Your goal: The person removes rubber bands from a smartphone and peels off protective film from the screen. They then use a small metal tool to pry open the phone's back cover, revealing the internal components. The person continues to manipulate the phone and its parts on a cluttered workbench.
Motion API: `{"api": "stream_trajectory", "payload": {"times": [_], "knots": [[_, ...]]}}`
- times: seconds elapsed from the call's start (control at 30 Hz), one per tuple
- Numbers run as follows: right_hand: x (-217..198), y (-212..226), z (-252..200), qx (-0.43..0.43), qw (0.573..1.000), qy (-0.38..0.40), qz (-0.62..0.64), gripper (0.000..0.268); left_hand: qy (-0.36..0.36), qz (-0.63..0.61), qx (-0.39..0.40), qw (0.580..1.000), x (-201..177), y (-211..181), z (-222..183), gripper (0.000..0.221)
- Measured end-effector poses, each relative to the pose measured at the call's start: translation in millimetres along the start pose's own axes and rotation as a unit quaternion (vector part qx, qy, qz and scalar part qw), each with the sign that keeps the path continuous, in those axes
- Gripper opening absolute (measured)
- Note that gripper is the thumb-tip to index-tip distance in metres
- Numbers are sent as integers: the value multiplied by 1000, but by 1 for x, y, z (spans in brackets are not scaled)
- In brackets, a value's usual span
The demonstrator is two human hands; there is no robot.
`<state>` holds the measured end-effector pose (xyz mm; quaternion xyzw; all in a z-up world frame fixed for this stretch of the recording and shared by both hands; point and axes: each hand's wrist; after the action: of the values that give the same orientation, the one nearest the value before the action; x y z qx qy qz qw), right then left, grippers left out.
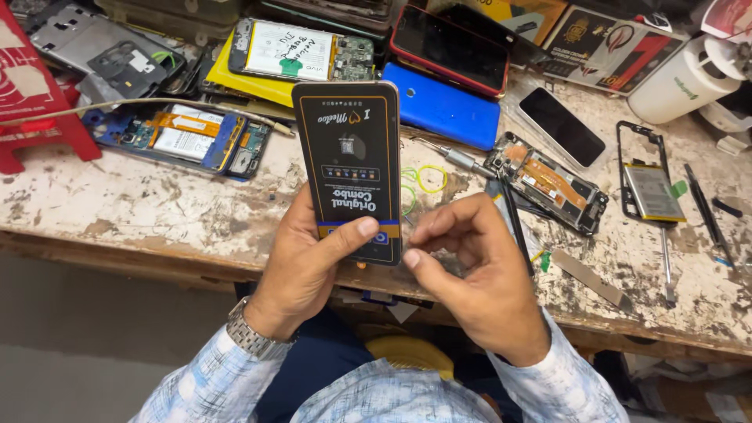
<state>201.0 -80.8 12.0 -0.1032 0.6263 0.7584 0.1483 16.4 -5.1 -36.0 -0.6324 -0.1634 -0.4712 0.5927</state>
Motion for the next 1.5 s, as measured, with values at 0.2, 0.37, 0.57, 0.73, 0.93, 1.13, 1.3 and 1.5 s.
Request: {"api": "stream_trajectory", "payload": {"times": [0.2,0.37,0.57,0.73,0.93,1.13,1.3,1.5], "knots": [[5,5,5,-16,999,23,-28,29,17,184,15,983,-8,-5,-3,43],[0,14,3,-10,991,26,-134,25,-7,228,-24,973,-12,-14,-4,41],[-6,22,12,-5,987,69,-142,24,4,187,-25,982,-14,-13,1,43],[-5,19,11,-30,981,48,-184,22,19,175,-15,984,-14,-9,2,43],[-4,10,17,-11,984,54,-169,23,24,228,-18,973,-11,-8,8,44],[0,3,13,-28,994,37,-103,22,53,205,-12,977,-7,-11,10,39],[0,9,14,-3,991,30,-128,24,47,180,-13,982,-8,-10,11,40],[3,15,16,-20,980,24,-194,24,39,212,-22,976,-8,-10,8,44]]}}
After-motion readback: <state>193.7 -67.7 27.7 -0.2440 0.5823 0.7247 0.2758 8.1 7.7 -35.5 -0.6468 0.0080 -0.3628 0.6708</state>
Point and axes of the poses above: each hand's wrist, its own z-axis towards the middle knuckle, its own x-axis out of the palm, y = z × x, and after that the axes turned 15 degrees about -z, right-handed
